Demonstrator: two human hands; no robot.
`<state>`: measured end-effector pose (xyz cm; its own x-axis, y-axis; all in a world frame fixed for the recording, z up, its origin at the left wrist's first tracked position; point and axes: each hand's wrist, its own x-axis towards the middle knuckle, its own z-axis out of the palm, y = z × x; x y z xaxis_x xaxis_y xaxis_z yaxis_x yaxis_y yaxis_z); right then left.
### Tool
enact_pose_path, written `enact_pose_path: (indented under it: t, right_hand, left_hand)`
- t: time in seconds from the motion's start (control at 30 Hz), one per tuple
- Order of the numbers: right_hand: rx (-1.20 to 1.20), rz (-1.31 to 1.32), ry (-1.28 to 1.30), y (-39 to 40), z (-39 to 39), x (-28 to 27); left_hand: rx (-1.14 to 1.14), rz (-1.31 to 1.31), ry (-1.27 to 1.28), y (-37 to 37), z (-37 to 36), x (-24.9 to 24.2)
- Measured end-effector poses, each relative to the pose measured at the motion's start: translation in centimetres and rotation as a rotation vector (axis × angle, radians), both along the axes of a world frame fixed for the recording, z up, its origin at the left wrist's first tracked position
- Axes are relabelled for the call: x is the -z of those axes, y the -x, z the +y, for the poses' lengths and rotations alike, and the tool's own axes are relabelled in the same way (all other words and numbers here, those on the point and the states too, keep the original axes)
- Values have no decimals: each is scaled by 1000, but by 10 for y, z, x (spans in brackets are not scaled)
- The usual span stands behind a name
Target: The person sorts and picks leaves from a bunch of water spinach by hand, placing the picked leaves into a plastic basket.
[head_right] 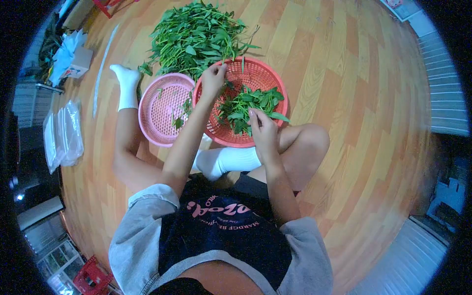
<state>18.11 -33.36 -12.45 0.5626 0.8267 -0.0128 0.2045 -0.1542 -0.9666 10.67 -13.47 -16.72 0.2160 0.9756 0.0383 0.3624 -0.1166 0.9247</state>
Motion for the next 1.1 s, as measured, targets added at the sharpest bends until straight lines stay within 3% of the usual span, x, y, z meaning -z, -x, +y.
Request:
enact_pose_path:
  t: [0.13, 0.3, 0.37, 0.43, 0.5, 0.57, 0.6, 0.73, 0.93, 1.0, 1.1]
  right_hand:
    - [42, 70, -49, -8, 6, 2]
    - [168, 116, -298, -2, 12, -30]
    - [92, 42, -319, 0, 10, -55]
    - [-99, -310, -485, 2, 11, -84]
    - [-152, -341, -466, 2, 12, -105]
    - [-360, -643, -333, -5, 16, -115]
    - [-401, -800, -348, -10, 21, -114]
    - [-446, -1016, -358, -10, 17, -125]
    - [-441, -1093, -287, -4, 14, -104]
    - [-262, -1038, -191, 0, 20, -77]
    - [-177, -875, -70, 8, 35, -18]
  left_hand:
    - [108, -130, -90, 42, -52, -73]
    - [134, -70, -58, 108, -94, -92]
    - [162, -67, 72, 125, -108, -103]
    - [182, -60, 112, 134, -120, -115]
    - [246, -4, -28, 141, -128, -121]
    - [294, 29, -64, 146, -131, -129]
    - [328, 44, -90, 148, -132, -133]
    - [347, 30, -32, 161, -135, -142]
    - [376, 19, -19, 162, -139, -140]
    - [372, 70, -110, 149, -144, -137]
    - [330, 152, -255, 135, -149, -129]
